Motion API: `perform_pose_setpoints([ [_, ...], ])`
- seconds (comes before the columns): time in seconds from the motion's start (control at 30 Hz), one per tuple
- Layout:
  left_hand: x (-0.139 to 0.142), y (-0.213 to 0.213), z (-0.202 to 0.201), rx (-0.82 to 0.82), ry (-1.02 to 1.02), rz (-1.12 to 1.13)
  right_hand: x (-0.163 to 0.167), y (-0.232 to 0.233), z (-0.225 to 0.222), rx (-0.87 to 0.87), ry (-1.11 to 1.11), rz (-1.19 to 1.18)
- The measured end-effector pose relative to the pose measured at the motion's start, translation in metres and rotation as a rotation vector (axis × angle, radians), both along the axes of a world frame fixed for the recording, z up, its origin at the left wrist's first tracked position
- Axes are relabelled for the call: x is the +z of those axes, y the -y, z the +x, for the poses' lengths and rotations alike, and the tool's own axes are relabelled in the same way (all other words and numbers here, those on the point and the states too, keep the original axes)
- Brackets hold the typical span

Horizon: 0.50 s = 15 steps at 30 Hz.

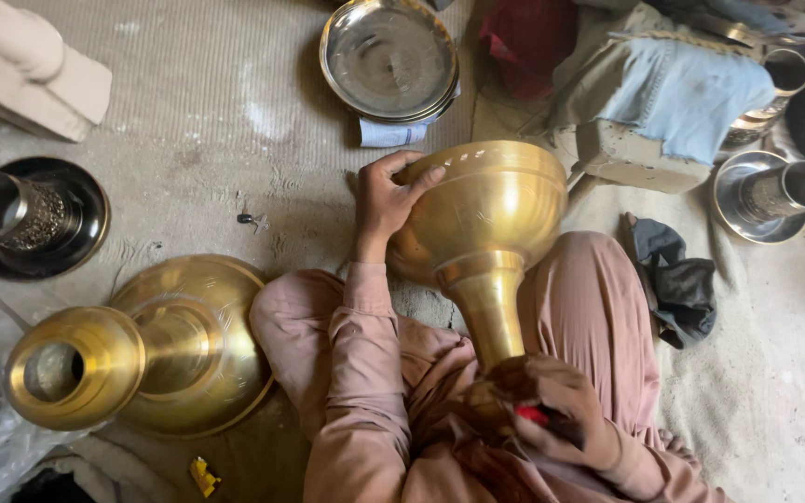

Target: The person sits on the floor and uses a small hand tool to engrave decorative patterns onto the surface of a brass lamp base. They hold the lamp steady with one hand while carefully carving lines and shapes into the metal with the other.

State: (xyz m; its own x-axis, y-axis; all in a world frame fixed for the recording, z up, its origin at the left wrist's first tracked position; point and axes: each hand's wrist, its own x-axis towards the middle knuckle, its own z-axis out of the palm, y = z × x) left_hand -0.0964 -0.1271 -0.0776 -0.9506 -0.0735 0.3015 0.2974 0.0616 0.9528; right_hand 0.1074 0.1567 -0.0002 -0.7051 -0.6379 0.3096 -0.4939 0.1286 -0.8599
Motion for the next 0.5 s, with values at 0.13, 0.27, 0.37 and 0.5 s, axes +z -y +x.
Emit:
perform_pose_setpoints([
  [0.13,0.014,-0.003,0.019,0.142,-0.076,-0.038,0.002,0.000,0.017,-0.163,-0.152,0.031],
  [0.27,0.027,-0.003,0.039,0.286,-0.087,-0.129,0.017,0.012,0.030,-0.255,-0.329,-0.010],
  [0.37,0.033,0.000,0.053,0.258,-0.121,-0.050,0.034,0.021,0.028,-0.318,-0.514,0.049],
  [0.5,0.045,-0.006,0.059,0.304,-0.077,-0.036,0.045,0.025,0.019,-0.428,-0.496,-0.030],
])
